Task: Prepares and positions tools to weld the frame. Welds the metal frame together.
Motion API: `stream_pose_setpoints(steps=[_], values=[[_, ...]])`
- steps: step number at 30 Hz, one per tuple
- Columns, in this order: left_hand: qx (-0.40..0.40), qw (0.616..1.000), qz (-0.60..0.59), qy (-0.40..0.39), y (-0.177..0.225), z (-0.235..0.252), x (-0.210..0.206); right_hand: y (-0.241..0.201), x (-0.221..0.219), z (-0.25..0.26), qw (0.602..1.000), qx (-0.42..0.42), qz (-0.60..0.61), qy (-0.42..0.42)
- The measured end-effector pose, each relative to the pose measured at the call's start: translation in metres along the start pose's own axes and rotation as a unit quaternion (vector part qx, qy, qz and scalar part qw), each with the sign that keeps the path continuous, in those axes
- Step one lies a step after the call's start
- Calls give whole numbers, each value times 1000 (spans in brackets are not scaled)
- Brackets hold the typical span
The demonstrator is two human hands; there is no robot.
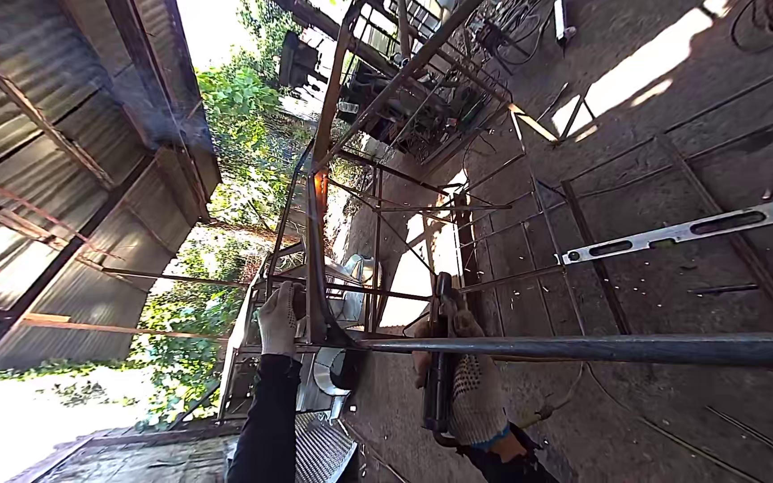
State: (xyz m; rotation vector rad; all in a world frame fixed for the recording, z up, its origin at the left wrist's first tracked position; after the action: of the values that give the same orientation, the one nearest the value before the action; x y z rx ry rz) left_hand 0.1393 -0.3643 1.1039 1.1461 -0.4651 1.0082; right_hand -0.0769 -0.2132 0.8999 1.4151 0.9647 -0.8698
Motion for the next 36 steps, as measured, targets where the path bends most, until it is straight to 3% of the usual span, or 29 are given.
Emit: stream_pose_setpoints(steps=[20,32,36], values=[[-14,1000,-7,-13,-1,2,0,9,-3,7,997,-41,48,-46],[-10,1000,3,-12,-1,1,0,8,-7,7,997,-49,47,-29],[-3,1000,-4,-12,-3,1,0,-5,-8,-22,999,-34,6,27]])
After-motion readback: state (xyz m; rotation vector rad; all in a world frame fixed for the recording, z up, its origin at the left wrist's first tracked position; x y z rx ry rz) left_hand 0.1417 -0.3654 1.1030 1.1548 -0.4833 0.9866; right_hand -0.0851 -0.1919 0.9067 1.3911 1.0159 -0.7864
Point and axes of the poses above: each hand's wrist, its own z-axis towards the middle knuckle, its own x-axis out of the back of the hand, y = z × x, the point moved 4 cm from there along z, towards the middle knuckle, and after that the axes turned 2 degrees about -x, right-handed, at the moved point
